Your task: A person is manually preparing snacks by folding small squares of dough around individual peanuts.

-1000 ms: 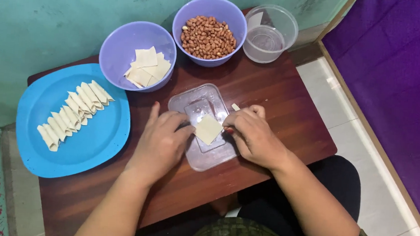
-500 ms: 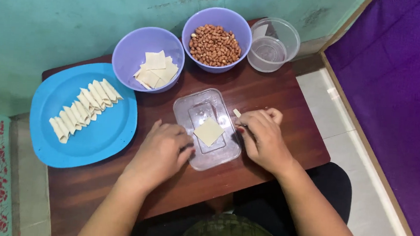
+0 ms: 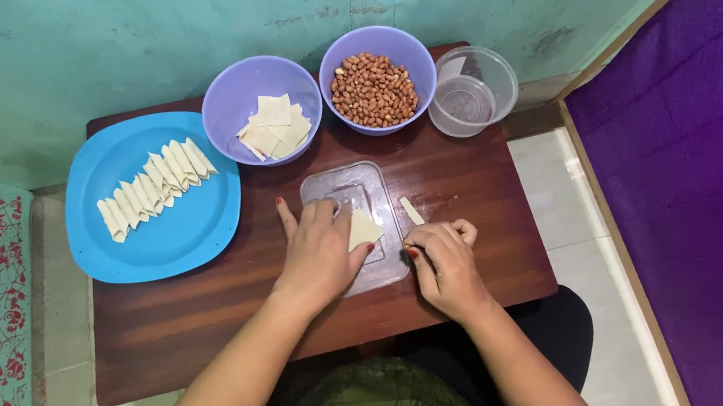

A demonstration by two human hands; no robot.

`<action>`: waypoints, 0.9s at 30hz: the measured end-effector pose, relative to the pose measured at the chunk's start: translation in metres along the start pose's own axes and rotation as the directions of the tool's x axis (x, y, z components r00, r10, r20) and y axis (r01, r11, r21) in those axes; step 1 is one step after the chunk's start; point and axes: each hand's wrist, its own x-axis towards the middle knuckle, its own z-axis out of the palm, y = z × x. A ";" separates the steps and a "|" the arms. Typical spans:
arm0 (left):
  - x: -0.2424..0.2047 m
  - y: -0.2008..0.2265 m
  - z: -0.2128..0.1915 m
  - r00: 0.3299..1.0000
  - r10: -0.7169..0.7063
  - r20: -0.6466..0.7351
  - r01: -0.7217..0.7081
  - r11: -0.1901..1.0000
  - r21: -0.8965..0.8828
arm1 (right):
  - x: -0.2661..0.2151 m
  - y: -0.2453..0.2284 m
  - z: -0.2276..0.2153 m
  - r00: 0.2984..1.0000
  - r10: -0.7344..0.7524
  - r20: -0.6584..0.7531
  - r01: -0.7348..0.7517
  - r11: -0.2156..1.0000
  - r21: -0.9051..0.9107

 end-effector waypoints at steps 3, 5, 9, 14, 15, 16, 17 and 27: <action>0.002 0.001 -0.010 0.994 0.039 0.103 -0.032 0.997 -0.065 | -0.002 0.002 -0.001 1.000 -0.012 -0.010 0.012 1.000 0.006; 0.006 -0.001 -0.020 0.982 0.060 0.180 -0.041 0.994 -0.102 | -0.002 0.002 -0.001 1.000 -0.016 -0.014 0.017 1.000 0.011; 0.008 -0.003 -0.037 0.951 0.121 0.284 -0.068 0.980 -0.189 | 0.000 0.000 0.000 1.000 -0.016 -0.005 0.016 1.000 0.023; -0.009 -0.004 -0.017 0.984 0.094 0.154 -0.068 0.984 -0.166 | -0.001 0.000 -0.001 1.000 0.005 0.025 -0.005 1.000 0.009; -0.013 -0.002 -0.012 0.989 0.095 0.114 -0.077 0.985 -0.155 | 0.000 -0.001 -0.001 0.999 0.007 0.037 -0.007 1.000 0.001; -0.016 -0.001 -0.013 0.989 0.094 0.113 -0.076 0.985 -0.156 | 0.006 -0.005 -0.003 0.999 0.006 0.039 -0.006 1.000 0.001; -0.019 0.001 -0.014 0.990 0.087 0.113 -0.071 0.988 -0.135 | 0.011 -0.009 -0.005 0.998 0.006 0.064 -0.005 1.000 -0.013; -0.036 -0.011 -0.011 0.991 0.109 0.078 -0.103 0.992 -0.068 | 0.018 -0.021 0.007 0.970 -0.057 0.235 0.066 0.997 -0.032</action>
